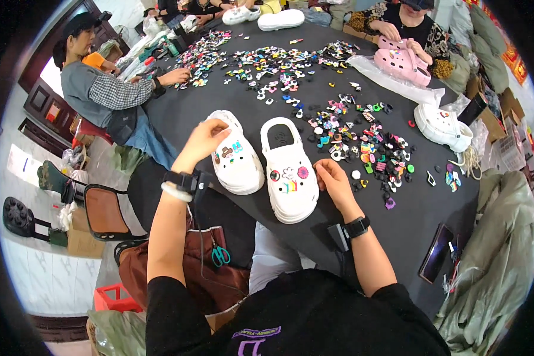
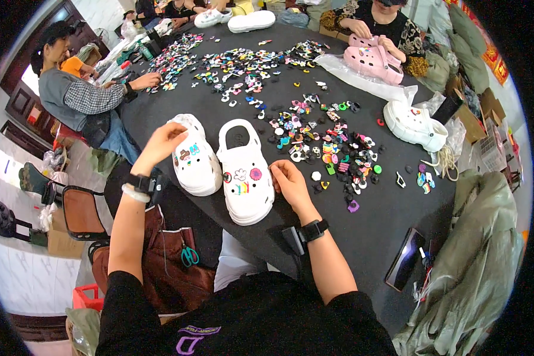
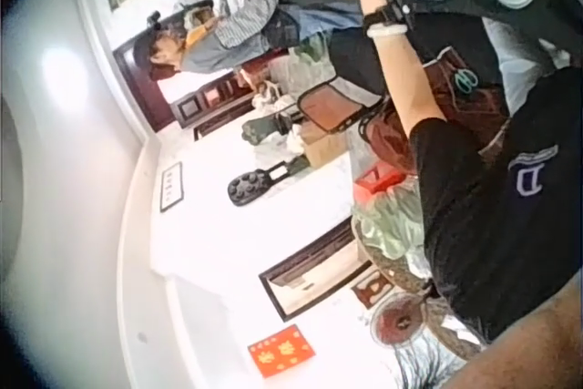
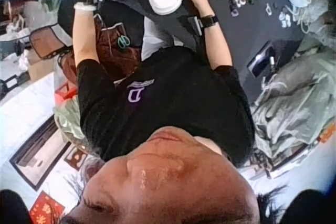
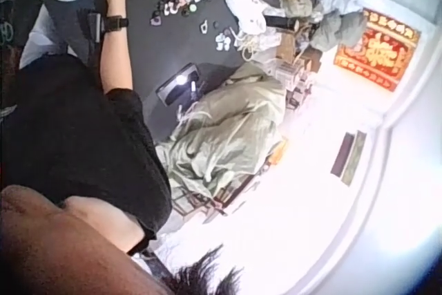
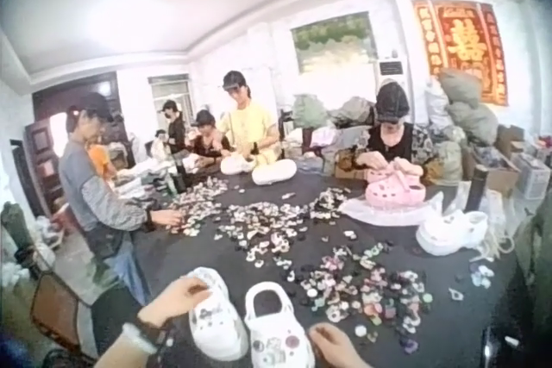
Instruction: Applying colorful decorative charms (Jibbitz) to holes in rubber clogs.
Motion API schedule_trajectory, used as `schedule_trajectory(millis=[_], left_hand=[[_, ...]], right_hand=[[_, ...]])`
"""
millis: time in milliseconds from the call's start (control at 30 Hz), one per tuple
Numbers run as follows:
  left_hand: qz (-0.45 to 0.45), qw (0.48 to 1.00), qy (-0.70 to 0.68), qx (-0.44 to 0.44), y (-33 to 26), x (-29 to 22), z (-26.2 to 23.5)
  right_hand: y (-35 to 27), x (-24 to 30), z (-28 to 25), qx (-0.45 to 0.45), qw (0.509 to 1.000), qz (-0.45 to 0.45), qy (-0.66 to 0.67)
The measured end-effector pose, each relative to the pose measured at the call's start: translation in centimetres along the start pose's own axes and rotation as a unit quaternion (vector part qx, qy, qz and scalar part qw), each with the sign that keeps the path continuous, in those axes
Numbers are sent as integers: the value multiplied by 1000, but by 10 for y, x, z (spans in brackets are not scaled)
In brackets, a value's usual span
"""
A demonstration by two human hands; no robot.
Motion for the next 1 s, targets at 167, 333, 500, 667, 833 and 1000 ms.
schedule_trajectory(millis=[167,333,500,667,833,1000], left_hand=[[-16,998,4,58,13,-8,26],[-2,986,-129,102,-1,-40,33],[-25,968,42,244,-40,-73,68],[68,955,42,285,-38,-98,72],[16,884,41,465,-19,-86,96],[-81,864,-23,497,-10,-58,112]], right_hand=[[2,-1,-2,4,1000,-8,9],[3,-5,-4,-4,1000,-4,19],[1,-2,-6,-6,1000,-3,16],[1,-4,-3,-9,1000,-6,13],[5,-6,-2,-9,1000,-19,10],[3,0,3,-8,999,-31,15]])
Point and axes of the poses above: each hand's wrist, its own y-axis towards the middle knuckle, its own z-axis out of the palm, x = y × z, the point moved 9 cm from there along y, towards the middle knuckle, and after that the axes turned 4 degrees about x, right-handed, at the moved point
